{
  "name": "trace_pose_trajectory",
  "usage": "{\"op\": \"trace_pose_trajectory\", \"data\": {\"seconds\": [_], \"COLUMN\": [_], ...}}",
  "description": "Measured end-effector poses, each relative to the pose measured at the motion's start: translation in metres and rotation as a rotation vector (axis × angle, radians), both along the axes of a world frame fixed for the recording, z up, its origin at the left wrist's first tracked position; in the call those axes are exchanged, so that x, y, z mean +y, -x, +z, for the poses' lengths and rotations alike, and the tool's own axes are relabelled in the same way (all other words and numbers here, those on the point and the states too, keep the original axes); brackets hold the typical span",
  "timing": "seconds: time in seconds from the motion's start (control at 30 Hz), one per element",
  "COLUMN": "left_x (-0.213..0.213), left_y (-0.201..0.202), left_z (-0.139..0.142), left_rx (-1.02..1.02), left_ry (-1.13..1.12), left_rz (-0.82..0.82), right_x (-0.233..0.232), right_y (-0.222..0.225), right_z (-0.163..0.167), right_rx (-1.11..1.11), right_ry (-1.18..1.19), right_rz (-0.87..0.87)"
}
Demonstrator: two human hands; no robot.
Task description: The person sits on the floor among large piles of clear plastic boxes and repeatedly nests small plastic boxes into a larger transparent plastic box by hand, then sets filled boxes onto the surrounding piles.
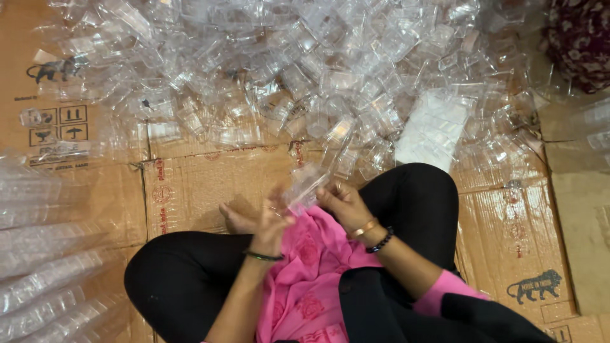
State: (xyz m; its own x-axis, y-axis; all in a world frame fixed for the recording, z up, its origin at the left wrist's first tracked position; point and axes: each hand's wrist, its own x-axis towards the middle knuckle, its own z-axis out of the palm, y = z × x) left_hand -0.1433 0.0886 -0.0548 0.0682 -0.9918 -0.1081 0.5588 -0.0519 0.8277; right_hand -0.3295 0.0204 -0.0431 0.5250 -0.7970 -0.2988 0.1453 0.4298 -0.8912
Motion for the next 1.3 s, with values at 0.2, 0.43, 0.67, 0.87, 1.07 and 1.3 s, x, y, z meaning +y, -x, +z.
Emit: {"op": "trace_pose_trajectory", "data": {"seconds": [0.2, 0.43, 0.67, 0.87, 1.07, 1.3], "left_x": [0.001, 0.01, 0.02, 0.026, 0.039, 0.035], "left_y": [-0.014, -0.036, -0.024, -0.026, -0.042, -0.044], "left_z": [-0.007, -0.057, -0.033, 0.006, 0.026, 0.04], "left_rx": [-0.423, -0.397, -0.789, -0.588, -0.718, -0.899], "left_ry": [-0.119, -0.235, -0.014, -0.051, 0.112, 0.038], "left_rz": [-0.046, -0.002, -0.221, -0.128, 0.099, 0.033], "right_x": [-0.042, -0.172, -0.066, -0.06, -0.082, -0.024], "right_y": [0.014, 0.02, 0.037, -0.031, -0.062, -0.022], "right_z": [0.024, -0.035, -0.003, -0.031, -0.037, 0.024], "right_rx": [0.407, 1.355, 0.631, 0.48, 0.962, 0.052], "right_ry": [0.877, 1.313, 0.603, 0.589, 1.344, 0.285], "right_rz": [0.559, -0.155, 0.592, 0.378, 0.443, 0.052]}}
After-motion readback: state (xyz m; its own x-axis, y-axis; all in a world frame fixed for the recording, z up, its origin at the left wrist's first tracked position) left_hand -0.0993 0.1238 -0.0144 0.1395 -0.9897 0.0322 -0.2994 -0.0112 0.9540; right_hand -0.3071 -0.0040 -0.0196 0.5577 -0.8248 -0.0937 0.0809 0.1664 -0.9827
